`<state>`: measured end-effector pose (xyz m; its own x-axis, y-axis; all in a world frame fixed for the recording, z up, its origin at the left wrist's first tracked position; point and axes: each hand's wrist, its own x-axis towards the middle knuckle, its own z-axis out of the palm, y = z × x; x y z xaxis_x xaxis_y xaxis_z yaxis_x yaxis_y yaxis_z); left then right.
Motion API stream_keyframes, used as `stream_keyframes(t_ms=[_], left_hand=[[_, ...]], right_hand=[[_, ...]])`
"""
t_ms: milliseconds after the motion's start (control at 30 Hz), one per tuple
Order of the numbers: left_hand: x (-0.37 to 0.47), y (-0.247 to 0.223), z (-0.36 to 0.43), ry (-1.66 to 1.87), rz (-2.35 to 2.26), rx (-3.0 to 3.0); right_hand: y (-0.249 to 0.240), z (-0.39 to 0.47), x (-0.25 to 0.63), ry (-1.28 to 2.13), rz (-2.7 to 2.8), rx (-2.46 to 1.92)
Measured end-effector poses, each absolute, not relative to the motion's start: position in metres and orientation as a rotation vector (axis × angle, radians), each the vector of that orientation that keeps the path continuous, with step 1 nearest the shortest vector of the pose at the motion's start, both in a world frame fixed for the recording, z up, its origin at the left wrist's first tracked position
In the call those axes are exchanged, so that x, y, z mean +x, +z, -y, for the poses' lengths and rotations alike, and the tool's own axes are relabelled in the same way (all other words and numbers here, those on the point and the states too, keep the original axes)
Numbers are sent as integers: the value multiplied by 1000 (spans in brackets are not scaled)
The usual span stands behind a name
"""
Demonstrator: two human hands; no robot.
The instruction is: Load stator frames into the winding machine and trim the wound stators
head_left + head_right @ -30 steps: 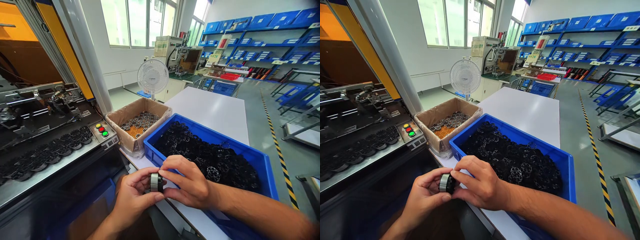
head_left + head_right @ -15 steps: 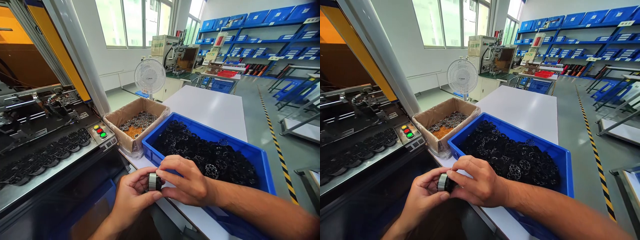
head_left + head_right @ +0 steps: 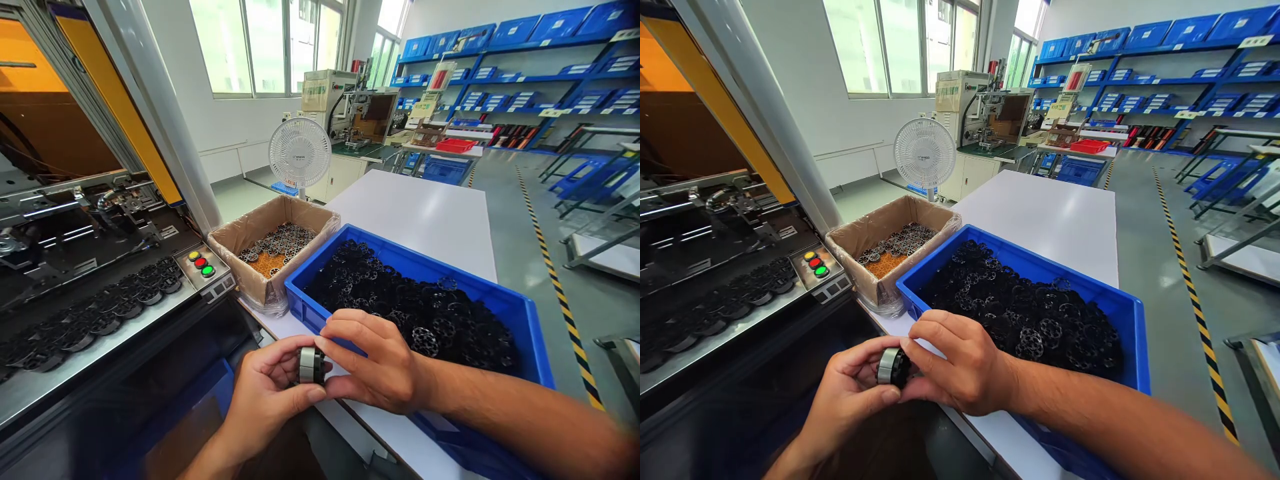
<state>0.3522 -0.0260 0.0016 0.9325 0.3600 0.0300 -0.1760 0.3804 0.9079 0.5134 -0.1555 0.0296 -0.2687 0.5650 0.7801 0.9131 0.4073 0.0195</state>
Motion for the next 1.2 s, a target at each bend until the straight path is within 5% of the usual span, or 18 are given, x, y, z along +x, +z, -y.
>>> stream_keyframes(t_ms=[367,833,1000,1200], left_hand=[[351,1,32,277,-166,1057],[344,-6,28,305,-145,1432],[373,-76,12,528,-339,2263],[405,-157,6,425,-379,2303]], right_hand=[[30,157,515,-962,2091,-1229],[26,157,521,-725,1999,-1366],[30,159,537,-704,1850,-1519],[26,153,547,-714,1840,-1560]])
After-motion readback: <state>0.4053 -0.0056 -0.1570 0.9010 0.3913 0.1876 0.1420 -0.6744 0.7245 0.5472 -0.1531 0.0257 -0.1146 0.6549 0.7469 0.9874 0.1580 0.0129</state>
